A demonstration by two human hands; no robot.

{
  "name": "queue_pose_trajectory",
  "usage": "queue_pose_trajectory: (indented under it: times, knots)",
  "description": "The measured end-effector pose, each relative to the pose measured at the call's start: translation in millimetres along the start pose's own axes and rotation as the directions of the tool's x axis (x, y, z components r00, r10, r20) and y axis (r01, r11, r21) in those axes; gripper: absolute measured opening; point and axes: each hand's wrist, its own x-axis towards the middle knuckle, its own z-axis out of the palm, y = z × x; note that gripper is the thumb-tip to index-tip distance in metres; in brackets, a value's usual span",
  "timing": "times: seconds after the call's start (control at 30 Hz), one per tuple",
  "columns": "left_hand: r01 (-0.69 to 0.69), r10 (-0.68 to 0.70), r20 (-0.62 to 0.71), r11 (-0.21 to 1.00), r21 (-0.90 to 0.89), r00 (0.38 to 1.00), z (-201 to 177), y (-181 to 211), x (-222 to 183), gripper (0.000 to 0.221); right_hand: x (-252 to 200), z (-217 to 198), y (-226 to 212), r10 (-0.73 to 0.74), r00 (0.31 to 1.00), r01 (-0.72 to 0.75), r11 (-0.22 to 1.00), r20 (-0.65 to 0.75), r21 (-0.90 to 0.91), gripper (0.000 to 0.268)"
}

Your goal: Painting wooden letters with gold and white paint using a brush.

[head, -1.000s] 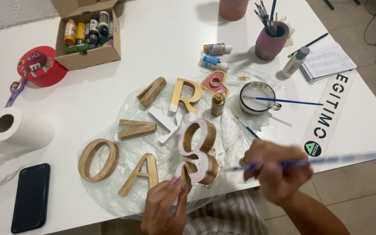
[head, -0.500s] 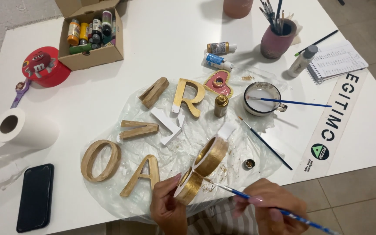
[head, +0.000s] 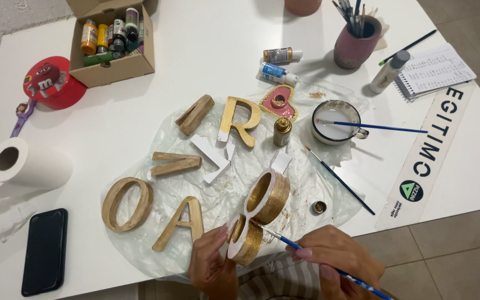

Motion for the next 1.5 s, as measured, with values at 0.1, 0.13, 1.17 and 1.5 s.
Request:
queue_pose_trajectory:
  times: [0.1, 0.13, 1.17, 1.5]
  knots:
    - [-0.018, 0.018, -0.036, 1.0, 0.0, 0.999, -1.4, -5.8, -4.9, 0.033, -2.2, -8.0, 8.2, -0.067, 0.996, 0.066, 0.998, 0.058, 0.02, 0.025]
    - [0.009, -0.01, -0.022, 1.0, -0.019, 1.0, -2.8, -6.1, -6.2, 0.039, -1.8, -11.3, 9.7, -0.122, 0.989, 0.124, 0.992, 0.078, -0.022, 0.026]
    - [-0.007, -0.04, 0.153, 0.955, 0.296, 0.987, -29.4, 6.4, -9.6, 0.039, 30.2, -28.0, 42.6, -0.029, 0.912, 0.012, 0.999, 0.41, 0.045, 0.019]
    - [-0.005, -0.04, 0.137, 0.948, 0.317, 0.99, -24.0, 2.7, -14.0, 0.039, 51.4, -26.6, 54.7, -0.061, 0.953, 0.079, 0.996, 0.295, -0.05, 0.029]
